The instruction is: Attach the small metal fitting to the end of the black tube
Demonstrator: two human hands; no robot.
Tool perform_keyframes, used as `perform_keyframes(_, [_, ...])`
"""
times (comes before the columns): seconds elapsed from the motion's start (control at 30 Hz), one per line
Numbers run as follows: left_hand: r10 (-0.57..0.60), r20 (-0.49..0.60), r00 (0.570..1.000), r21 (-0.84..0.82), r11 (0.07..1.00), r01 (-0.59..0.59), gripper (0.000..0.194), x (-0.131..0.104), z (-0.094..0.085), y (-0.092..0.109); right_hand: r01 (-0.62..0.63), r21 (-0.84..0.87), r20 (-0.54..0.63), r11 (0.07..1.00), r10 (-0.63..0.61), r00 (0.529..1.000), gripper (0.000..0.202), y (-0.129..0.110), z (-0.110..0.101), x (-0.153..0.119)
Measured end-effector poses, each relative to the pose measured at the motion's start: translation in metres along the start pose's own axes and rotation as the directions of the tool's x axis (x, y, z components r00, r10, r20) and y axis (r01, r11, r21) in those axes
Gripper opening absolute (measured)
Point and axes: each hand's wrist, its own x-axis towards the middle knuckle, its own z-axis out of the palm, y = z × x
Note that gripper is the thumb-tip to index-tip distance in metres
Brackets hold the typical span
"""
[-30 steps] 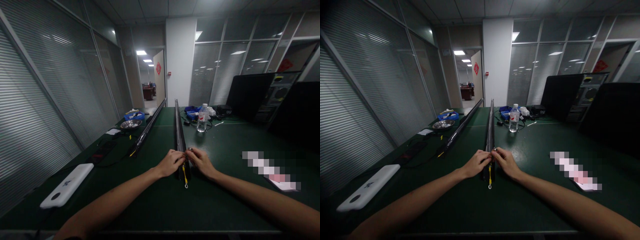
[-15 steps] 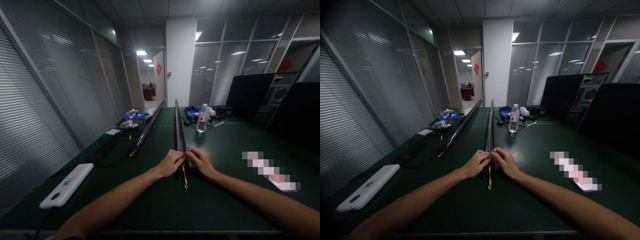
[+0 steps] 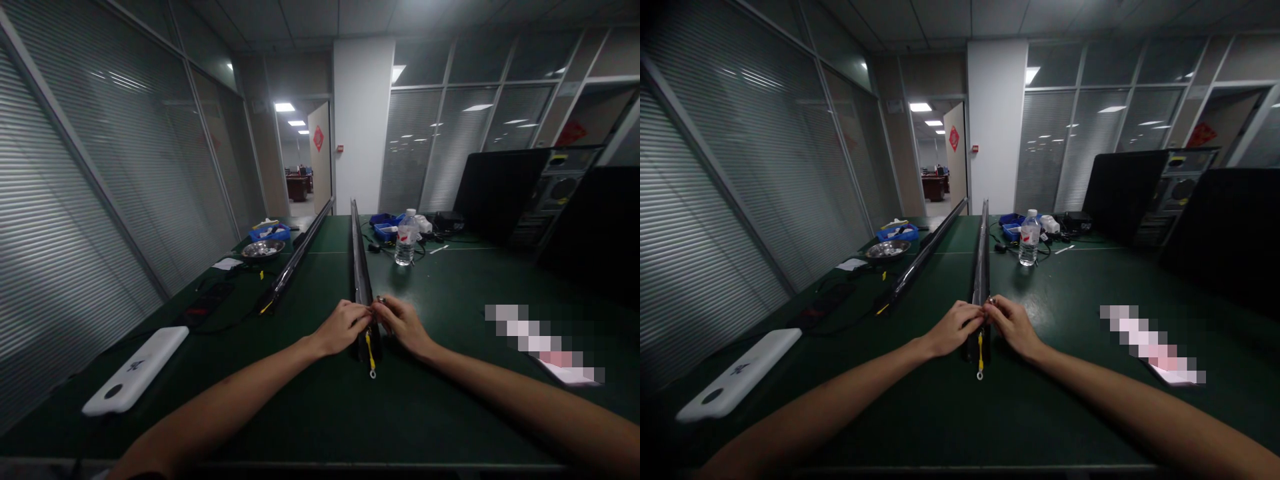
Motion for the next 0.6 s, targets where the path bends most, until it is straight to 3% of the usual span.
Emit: perform_keyframes(0.6, [0.032,-0.023,0.999,0.002,0.999,-0.032,0.022,0.0,0.0016,-0.0009,0.003,0.018,-0.001,1.0,-0.003,1.0,0.04,0.0033,0.0001,0.0008])
